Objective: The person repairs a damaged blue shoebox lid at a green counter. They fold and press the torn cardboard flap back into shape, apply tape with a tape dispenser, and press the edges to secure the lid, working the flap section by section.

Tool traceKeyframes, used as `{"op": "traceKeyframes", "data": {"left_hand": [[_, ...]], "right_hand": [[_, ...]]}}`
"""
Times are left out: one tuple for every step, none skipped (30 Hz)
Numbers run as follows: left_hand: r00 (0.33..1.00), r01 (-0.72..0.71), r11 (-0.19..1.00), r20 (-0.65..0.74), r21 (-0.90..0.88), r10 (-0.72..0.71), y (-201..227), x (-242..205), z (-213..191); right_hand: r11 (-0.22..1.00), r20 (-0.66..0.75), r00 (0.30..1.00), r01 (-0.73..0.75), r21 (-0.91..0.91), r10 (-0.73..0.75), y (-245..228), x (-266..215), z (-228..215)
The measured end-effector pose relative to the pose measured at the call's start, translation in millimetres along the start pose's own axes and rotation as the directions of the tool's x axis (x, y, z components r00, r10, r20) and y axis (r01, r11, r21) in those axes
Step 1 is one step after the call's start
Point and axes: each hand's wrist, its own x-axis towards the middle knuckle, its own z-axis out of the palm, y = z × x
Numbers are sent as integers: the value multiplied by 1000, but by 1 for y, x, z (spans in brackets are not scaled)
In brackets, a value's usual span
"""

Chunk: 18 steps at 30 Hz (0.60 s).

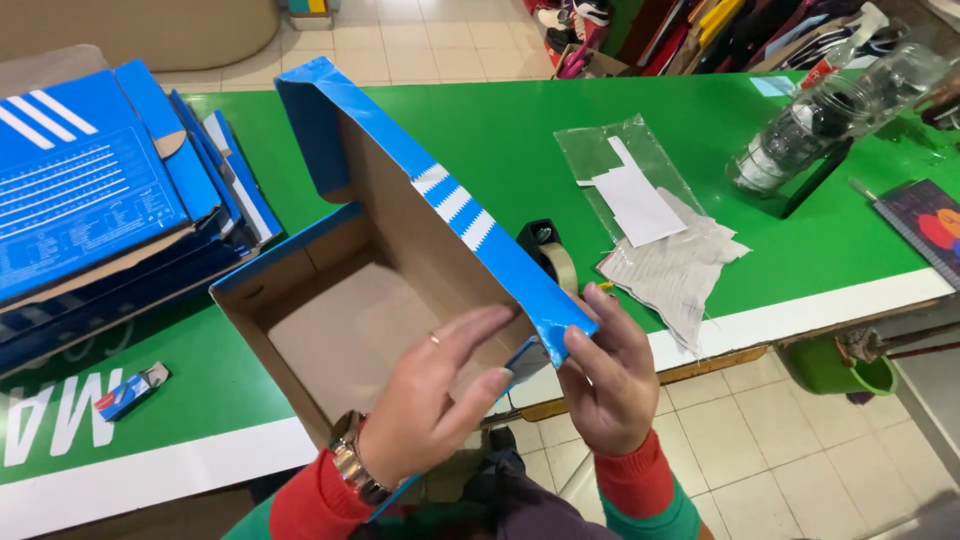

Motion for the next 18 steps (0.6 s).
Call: {"op": "traceKeyframes", "data": {"left_hand": [[1000, -3, 1000, 4, 0, 3, 3, 0, 3], [999, -18, 999, 36, 40, 17, 7, 0, 6], [997, -37, 996, 72, 79, 31, 11, 1, 9], [996, -43, 996, 79, 78, 36, 14, 1, 11], [995, -93, 990, 44, 102, 89, 18, 1, 12], [990, -143, 982, 10, 127, 143, 22, 0, 14], [989, -146, 982, 18, 122, 145, 21, 0, 16], [988, -151, 980, -17, 132, 155, 21, -1, 18], [985, -156, 977, -54, 143, 165, 21, -3, 19], [985, -158, 977, -49, 141, 166, 21, -5, 23], [988, -88, 990, -117, 111, 101, 22, -7, 26], [983, -19, 997, -182, 77, 33, 23, -9, 28], [984, -24, 997, -176, 79, 37, 18, -12, 33], [963, -117, 991, -239, 60, 128, 12, -15, 37], [930, -209, 977, -299, 43, 212, 7, -18, 41], [932, -212, 976, -293, 41, 214, 9, -15, 37], [936, -231, 964, -242, 130, 256, 12, -13, 34], [937, -253, 943, -188, 216, 294, 14, -11, 30]], "right_hand": [[1000, -5, 1000, 0, -3, 0, -3, 1, 2], [1000, -5, 1000, -1, -20, 1, -6, 3, 3], [999, -7, 1000, -3, -40, 3, -8, 5, 4], [999, -15, 1000, -4, -45, 3, -10, 7, 2], [999, 3, 1000, -3, -46, 3, -12, 8, 1], [999, 21, 1000, -3, -47, 4, -14, 9, -1], [999, 16, 1000, -7, -53, 8, -16, 11, -3], [999, 48, 999, -1, -50, 3, -18, 13, -5], [999, 82, 997, 7, -45, -4, -20, 15, -8], [999, 79, 997, 5, -49, -1, -21, 16, -10], [999, 95, 995, 4, -49, 1, -22, 17, -12], [999, 112, 994, 3, -49, 3, -22, 19, -14], [999, 105, 994, 3, -51, 2, -24, 21, -15], [999, 111, 994, 1, -54, 5, -25, 23, -16], [998, 119, 993, -4, -59, 11, -27, 24, -17], [998, 113, 994, -7, -63, 14, -29, 25, -17], [998, 117, 993, -14, -60, 21, -30, 26, -17], [998, 122, 992, -22, -57, 29, -32, 27, -18]]}}
